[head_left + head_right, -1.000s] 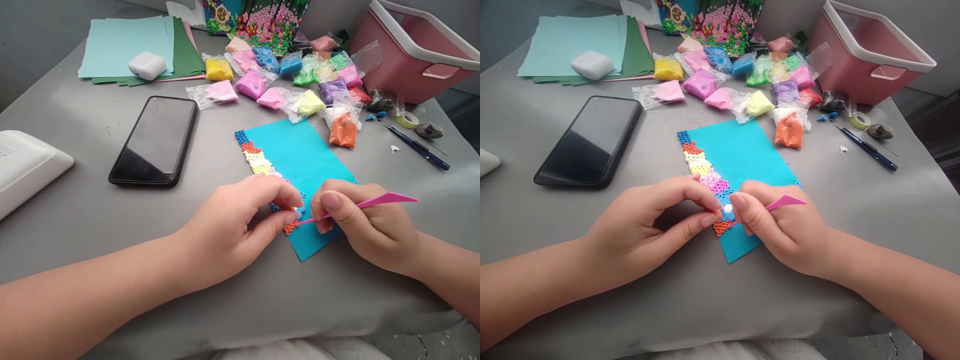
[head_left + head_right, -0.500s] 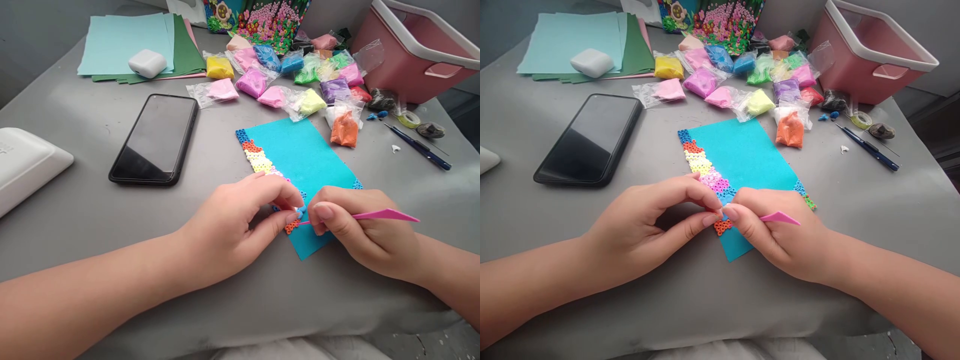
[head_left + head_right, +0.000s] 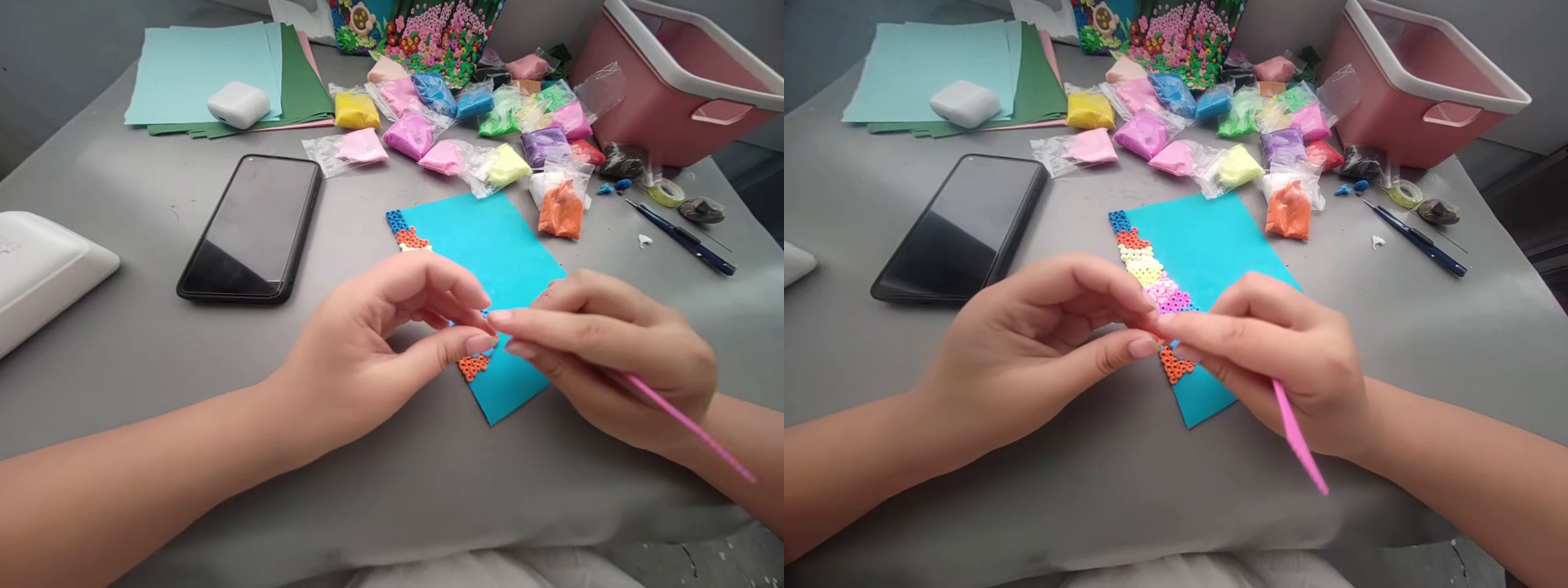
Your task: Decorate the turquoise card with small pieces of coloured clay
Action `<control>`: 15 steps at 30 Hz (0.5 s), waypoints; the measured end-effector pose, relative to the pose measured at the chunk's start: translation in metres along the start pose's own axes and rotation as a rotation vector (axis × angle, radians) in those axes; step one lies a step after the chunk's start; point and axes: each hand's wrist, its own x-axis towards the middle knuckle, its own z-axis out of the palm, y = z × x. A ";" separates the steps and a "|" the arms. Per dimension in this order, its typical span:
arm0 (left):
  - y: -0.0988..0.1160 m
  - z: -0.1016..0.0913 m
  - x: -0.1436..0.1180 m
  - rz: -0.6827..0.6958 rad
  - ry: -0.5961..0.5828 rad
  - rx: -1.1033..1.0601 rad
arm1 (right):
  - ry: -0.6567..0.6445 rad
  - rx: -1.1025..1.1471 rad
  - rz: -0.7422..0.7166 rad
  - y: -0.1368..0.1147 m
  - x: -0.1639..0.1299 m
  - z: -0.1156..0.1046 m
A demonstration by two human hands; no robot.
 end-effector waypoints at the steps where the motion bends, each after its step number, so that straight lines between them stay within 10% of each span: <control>1: 0.000 0.001 0.000 -0.025 -0.002 -0.045 | -0.022 -0.016 -0.035 -0.002 0.001 -0.001; 15: 0.008 0.003 0.000 -0.311 -0.057 -0.294 | -0.019 -0.035 -0.078 -0.013 0.003 -0.002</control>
